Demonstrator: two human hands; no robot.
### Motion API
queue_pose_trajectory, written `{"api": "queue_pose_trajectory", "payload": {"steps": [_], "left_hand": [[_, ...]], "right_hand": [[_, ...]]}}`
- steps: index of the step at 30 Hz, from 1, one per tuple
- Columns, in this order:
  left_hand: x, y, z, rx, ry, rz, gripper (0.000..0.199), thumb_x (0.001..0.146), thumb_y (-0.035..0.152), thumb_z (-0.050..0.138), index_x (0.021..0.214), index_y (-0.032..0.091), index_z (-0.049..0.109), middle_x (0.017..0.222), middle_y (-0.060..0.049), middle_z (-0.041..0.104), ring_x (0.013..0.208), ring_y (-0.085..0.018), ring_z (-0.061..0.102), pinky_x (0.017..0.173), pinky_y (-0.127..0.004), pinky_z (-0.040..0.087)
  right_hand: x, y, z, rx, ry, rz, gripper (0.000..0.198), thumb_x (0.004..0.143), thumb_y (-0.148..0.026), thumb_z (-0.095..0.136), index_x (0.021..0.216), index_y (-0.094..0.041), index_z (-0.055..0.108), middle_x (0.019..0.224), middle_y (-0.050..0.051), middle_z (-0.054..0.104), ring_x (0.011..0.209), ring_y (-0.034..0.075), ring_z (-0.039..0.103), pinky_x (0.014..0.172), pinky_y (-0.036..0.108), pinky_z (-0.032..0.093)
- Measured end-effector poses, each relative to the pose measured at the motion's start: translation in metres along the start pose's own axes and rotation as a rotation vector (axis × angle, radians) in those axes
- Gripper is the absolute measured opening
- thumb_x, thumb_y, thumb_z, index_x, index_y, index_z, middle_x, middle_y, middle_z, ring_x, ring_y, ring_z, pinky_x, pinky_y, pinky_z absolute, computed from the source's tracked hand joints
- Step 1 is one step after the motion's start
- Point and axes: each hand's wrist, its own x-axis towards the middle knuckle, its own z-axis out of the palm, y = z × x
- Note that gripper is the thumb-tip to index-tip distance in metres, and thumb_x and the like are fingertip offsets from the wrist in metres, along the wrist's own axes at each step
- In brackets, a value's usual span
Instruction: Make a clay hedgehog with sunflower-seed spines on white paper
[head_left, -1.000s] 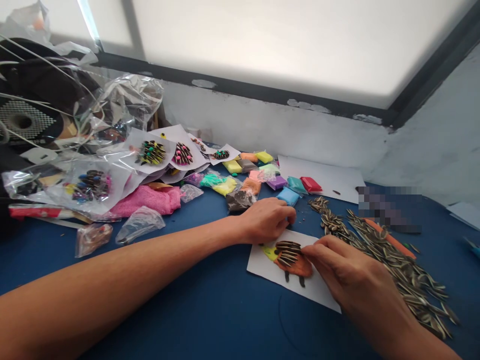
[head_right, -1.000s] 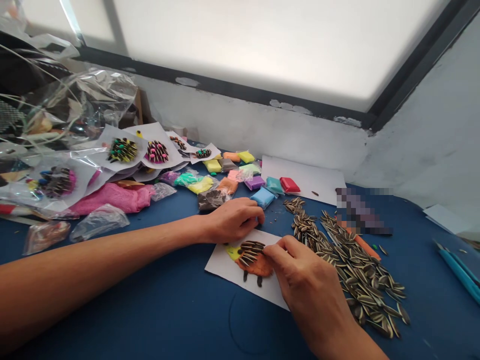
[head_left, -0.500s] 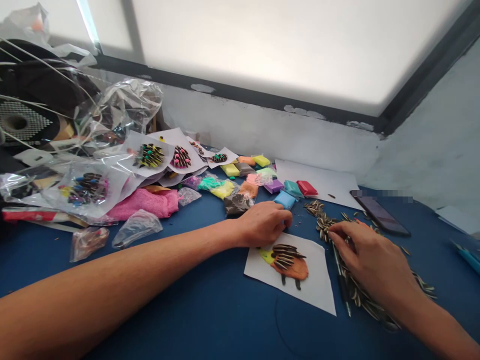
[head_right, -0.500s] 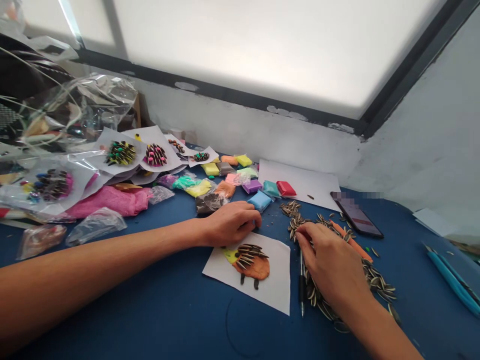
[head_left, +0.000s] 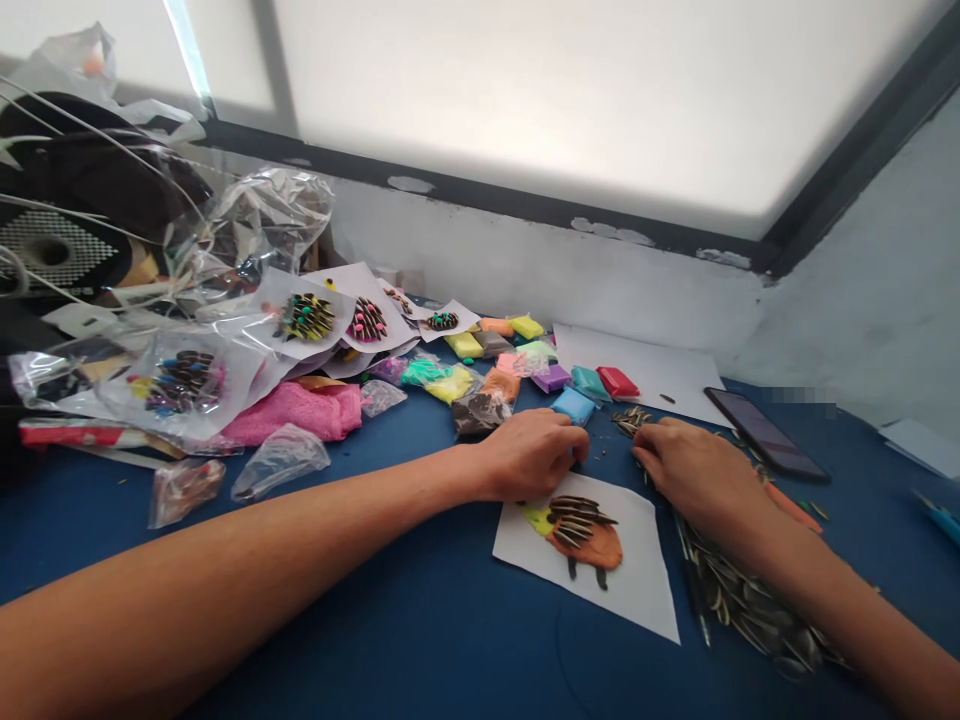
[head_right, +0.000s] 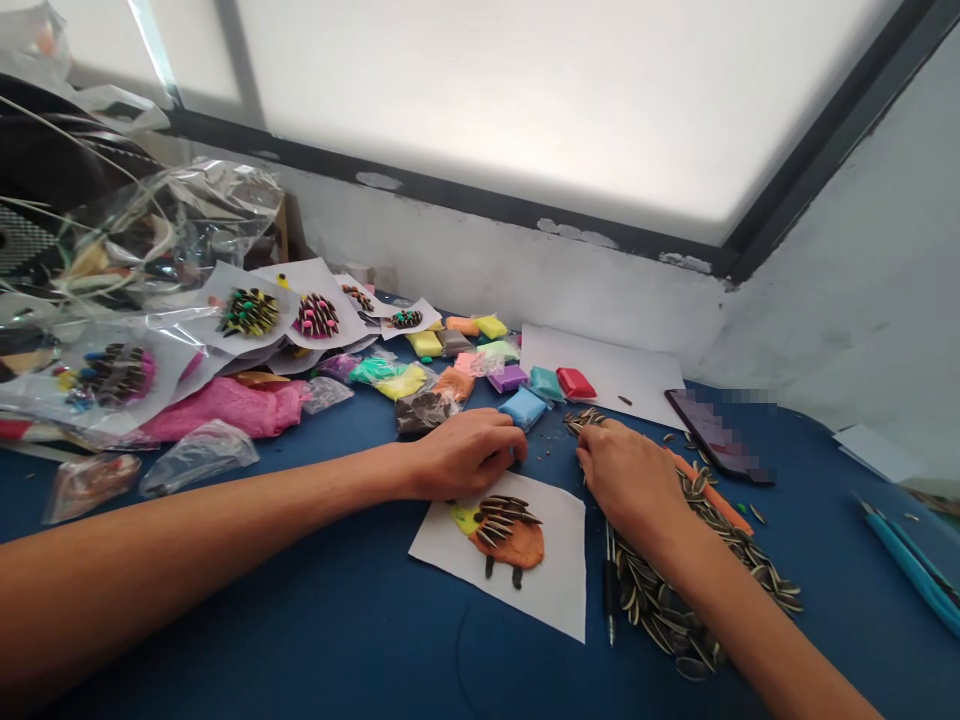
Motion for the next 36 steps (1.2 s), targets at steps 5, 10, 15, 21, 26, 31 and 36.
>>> {"api": "queue_pose_trajectory", "payload": {"steps": [5,10,15,21,26,31,36], "left_hand": [[0.0,0.001,-0.002,0.001,-0.011,-0.008,0.02,0.087,0.011,0.049,0.096,0.016,0.066,0.089,-0.006,0.062,0.086,-0.018,0.056,0.077,-0.03,0.045],[-0.001,0.0,-0.001,-0.008,0.001,-0.006,0.02,0.087,0.011,0.048,0.095,0.016,0.066,0.088,-0.006,0.062,0.085,-0.017,0.057,0.078,-0.031,0.045],[0.0,-0.001,0.0,-0.014,-0.001,-0.011,0.02,0.087,0.011,0.048,0.095,0.017,0.066,0.088,-0.005,0.062,0.085,-0.017,0.057,0.078,-0.03,0.045],[0.0,0.0,-0.001,-0.002,-0.002,-0.014,0.02,0.087,0.012,0.048,0.095,0.017,0.065,0.09,-0.005,0.063,0.087,-0.017,0.057,0.078,-0.03,0.045],[0.0,0.0,-0.001,-0.001,-0.007,-0.013,0.02,0.088,0.013,0.048,0.096,0.017,0.065,0.09,-0.006,0.063,0.086,-0.017,0.057,0.079,-0.031,0.045],[0.0,0.001,-0.002,-0.006,-0.019,-0.02,0.02,0.088,0.011,0.048,0.096,0.016,0.065,0.09,-0.006,0.063,0.086,-0.017,0.057,0.078,-0.03,0.045],[-0.001,0.001,-0.003,-0.004,-0.016,-0.015,0.02,0.087,0.012,0.048,0.095,0.016,0.066,0.09,-0.006,0.063,0.086,-0.017,0.057,0.078,-0.029,0.045]], "right_hand": [[0.003,0.002,0.0,-0.029,-0.037,0.05,0.017,0.085,-0.027,0.053,0.082,-0.019,0.068,0.079,0.011,0.069,0.073,0.029,0.065,0.054,0.033,0.031],[0.004,0.007,-0.008,0.094,0.003,0.036,0.017,0.084,-0.024,0.049,0.078,-0.021,0.065,0.076,0.009,0.068,0.072,0.027,0.063,0.056,0.033,0.034],[-0.012,0.004,-0.021,0.373,0.043,-0.007,0.024,0.088,-0.037,0.047,0.1,-0.023,0.063,0.078,0.003,0.068,0.065,0.017,0.061,0.057,0.028,0.044],[-0.044,-0.007,-0.029,0.96,-0.055,-0.017,0.034,0.08,-0.053,0.058,0.086,-0.021,0.066,0.07,0.005,0.069,0.059,0.017,0.062,0.05,0.027,0.05],[-0.059,-0.011,-0.027,1.085,0.018,-0.013,0.029,0.073,-0.049,0.071,0.086,-0.023,0.071,0.077,0.005,0.074,0.065,0.019,0.069,0.054,0.027,0.056],[-0.064,-0.009,-0.021,0.999,0.109,-0.027,0.032,0.079,-0.053,0.063,0.086,-0.023,0.071,0.069,0.003,0.067,0.056,0.015,0.063,0.045,0.023,0.052],[-0.069,-0.009,-0.015,0.968,0.115,-0.032,0.034,0.083,-0.053,0.06,0.088,-0.022,0.071,0.072,0.004,0.069,0.058,0.016,0.065,0.048,0.024,0.054]]}}
